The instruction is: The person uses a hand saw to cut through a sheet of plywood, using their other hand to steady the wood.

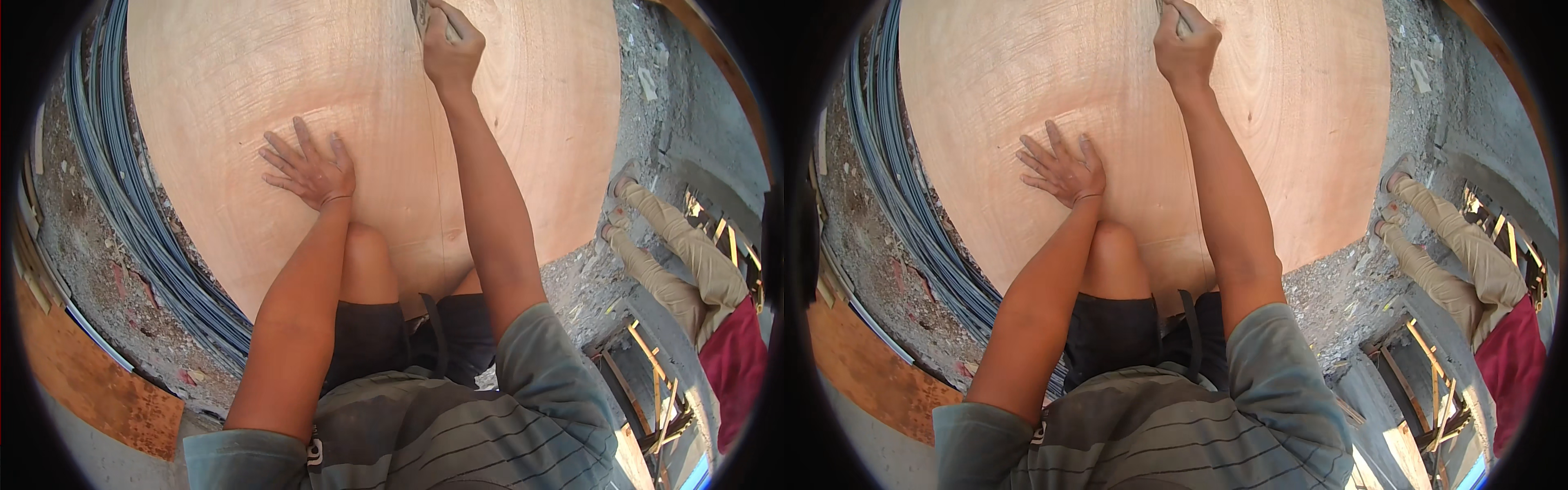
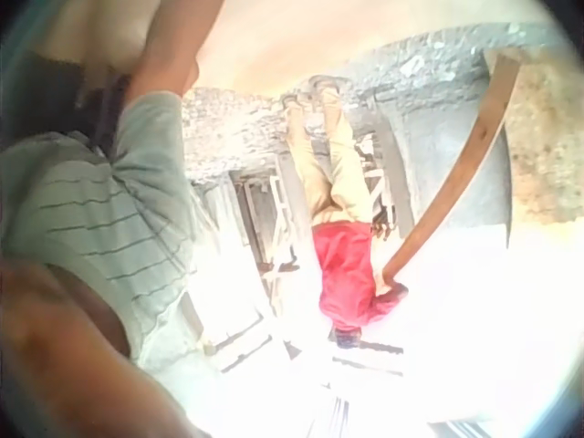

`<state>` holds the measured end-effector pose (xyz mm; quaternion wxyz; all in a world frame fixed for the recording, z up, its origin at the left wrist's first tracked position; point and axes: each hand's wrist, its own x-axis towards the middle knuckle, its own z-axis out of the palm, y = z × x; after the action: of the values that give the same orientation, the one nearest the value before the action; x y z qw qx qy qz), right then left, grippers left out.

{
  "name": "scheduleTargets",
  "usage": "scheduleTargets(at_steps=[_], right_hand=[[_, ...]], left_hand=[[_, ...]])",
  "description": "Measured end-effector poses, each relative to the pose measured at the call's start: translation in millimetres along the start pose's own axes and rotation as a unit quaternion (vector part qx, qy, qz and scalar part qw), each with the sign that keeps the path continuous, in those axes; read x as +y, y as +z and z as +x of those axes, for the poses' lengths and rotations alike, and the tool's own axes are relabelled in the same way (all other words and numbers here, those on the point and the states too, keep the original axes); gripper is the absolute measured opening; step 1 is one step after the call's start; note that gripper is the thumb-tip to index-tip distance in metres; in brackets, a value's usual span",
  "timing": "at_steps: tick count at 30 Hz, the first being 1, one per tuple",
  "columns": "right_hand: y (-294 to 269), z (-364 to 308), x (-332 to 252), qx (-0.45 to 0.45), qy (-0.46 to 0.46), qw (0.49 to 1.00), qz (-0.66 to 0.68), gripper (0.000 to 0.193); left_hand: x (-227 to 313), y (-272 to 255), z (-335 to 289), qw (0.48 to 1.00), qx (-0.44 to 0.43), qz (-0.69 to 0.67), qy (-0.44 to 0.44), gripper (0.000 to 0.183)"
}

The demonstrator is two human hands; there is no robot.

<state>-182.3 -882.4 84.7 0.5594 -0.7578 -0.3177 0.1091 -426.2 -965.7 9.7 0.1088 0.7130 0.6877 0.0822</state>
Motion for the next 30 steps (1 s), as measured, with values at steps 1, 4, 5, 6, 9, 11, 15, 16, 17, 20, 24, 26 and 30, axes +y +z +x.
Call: scheduleTargets(at_steps=[1,4,5,6,9,11,15,16,17,20,24,26,30], right_hand=[[13,9,-16,-0.028,0.043,0.998,-0.029,0.025],[-4,1,-29,-0.022,0.028,0.996,-0.081,0.051],[-15,-18,-39,-0.041,0.105,0.991,-0.072,0.084],[-34,-45,-37,-0.044,0.039,0.992,-0.115,0.104],[-112,-176,-43,-0.077,0.135,0.975,-0.159,0.092],[-179,-288,-50,-0.152,0.203,0.944,-0.211,0.073],[-309,-456,-105,-0.238,0.217,0.926,-0.196,0.053],[-324,-474,-136,-0.278,0.141,0.918,-0.246,0.050],[-328,-479,-149,-0.259,0.133,0.925,-0.245,0.050],[-332,-489,-167,-0.243,0.226,0.911,-0.245,0.048],[-354,-498,-128,-0.249,0.202,0.890,-0.325,0.048],[-364,-509,-114,-0.234,0.203,0.892,-0.330,0.049],[-382,-511,-110,-0.206,0.216,0.910,-0.287,0.050]], left_hand=[[-7,-1,2,1.000,0.002,0.015,-0.005,0.075],[9,-6,7,1.000,0.022,0.004,-0.007,0.074],[8,-7,4,1.000,0.016,0.013,-0.014,0.074],[11,-5,1,1.000,0.013,0.015,-0.020,0.074],[1,-15,-4,1.000,0.012,0.004,-0.025,0.079],[-11,-32,-5,1.000,-0.010,0.002,-0.030,0.085],[5,-65,-9,0.993,-0.116,-0.013,-0.007,0.095],[-10,-72,-5,0.994,-0.105,-0.020,0.005,0.095],[-24,-76,2,0.986,-0.162,-0.034,0.029,0.095],[-88,-103,12,0.949,-0.277,-0.018,0.149,0.093],[-170,-130,-63,0.920,-0.318,0.083,0.212,0.100],[-199,-139,-114,0.914,-0.340,0.110,0.191,0.100],[-228,-136,-207,0.908,-0.381,0.112,0.136,0.083]])
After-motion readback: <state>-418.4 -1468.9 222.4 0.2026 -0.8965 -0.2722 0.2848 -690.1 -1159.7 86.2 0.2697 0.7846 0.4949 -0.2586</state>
